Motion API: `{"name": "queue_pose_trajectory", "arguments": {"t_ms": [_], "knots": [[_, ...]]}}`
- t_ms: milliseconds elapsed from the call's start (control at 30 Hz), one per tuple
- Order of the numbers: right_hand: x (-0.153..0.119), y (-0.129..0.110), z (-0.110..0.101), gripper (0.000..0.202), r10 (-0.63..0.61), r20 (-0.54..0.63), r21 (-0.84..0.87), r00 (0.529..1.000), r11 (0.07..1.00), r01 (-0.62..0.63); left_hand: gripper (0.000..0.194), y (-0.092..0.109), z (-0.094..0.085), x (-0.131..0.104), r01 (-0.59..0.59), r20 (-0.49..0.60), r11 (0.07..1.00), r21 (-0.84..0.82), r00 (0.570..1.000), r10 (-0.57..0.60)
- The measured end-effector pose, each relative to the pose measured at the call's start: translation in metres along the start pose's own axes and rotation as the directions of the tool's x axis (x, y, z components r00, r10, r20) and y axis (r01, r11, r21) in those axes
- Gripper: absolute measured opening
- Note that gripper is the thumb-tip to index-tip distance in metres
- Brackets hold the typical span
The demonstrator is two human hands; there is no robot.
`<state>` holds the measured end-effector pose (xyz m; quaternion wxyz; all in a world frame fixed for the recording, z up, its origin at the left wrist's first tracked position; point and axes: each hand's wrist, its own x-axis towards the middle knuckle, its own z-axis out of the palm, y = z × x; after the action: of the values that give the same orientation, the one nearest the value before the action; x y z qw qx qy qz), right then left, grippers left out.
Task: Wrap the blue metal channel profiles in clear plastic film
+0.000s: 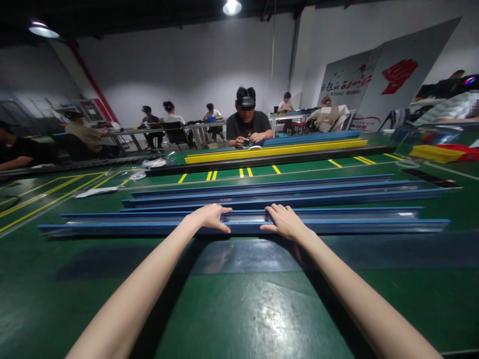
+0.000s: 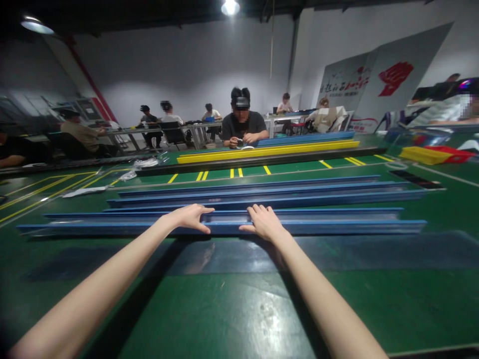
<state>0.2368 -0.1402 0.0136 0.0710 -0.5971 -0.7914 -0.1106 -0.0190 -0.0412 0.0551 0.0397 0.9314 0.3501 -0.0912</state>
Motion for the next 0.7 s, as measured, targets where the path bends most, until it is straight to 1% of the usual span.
{"name": "queue_pose_trajectory", "arguments": {"t_ms": [167,267,333,400,500,567,633,700], "knots": [[0.002,0.000,0.006,0.066,-0.002,0.006,0.001,1.000,1.000,0.002,0.091,-0.001,0.006,0.002,0.004,0.000,1.000,0.001,1.000,-0.004],[0.004,-0.002,0.010,0.067,0.007,-0.009,-0.008,1.000,1.000,-0.008,0.089,-0.002,0.008,0.001,0.016,-0.022,1.000,0.014,1.000,-0.015],[0.006,-0.004,0.011,0.067,0.022,-0.019,-0.010,1.000,1.000,-0.022,0.087,-0.002,0.013,-0.001,0.039,-0.068,0.999,0.022,0.997,-0.038],[0.009,-0.005,0.011,0.068,0.051,-0.021,0.002,0.999,0.999,-0.051,0.082,0.000,0.020,-0.005,0.068,-0.148,0.997,0.026,0.987,-0.064],[0.012,-0.003,0.009,0.067,0.106,-0.002,0.047,0.994,0.993,-0.106,0.071,0.004,0.034,-0.011,0.115,-0.288,0.993,0.038,0.952,-0.099],[0.014,-0.001,0.007,0.068,0.129,0.033,0.064,0.991,0.989,-0.131,0.059,0.006,0.042,-0.012,0.184,-0.361,0.982,0.034,0.919,-0.160],[0.016,0.001,0.007,0.069,0.137,0.060,0.062,0.989,0.988,-0.141,0.051,0.007,0.046,-0.009,0.269,-0.408,0.963,0.025,0.882,-0.236],[0.018,0.003,0.008,0.070,0.138,0.065,0.055,0.988,0.988,-0.142,0.050,0.008,0.047,-0.004,0.335,-0.433,0.942,0.023,0.853,-0.293]]}}
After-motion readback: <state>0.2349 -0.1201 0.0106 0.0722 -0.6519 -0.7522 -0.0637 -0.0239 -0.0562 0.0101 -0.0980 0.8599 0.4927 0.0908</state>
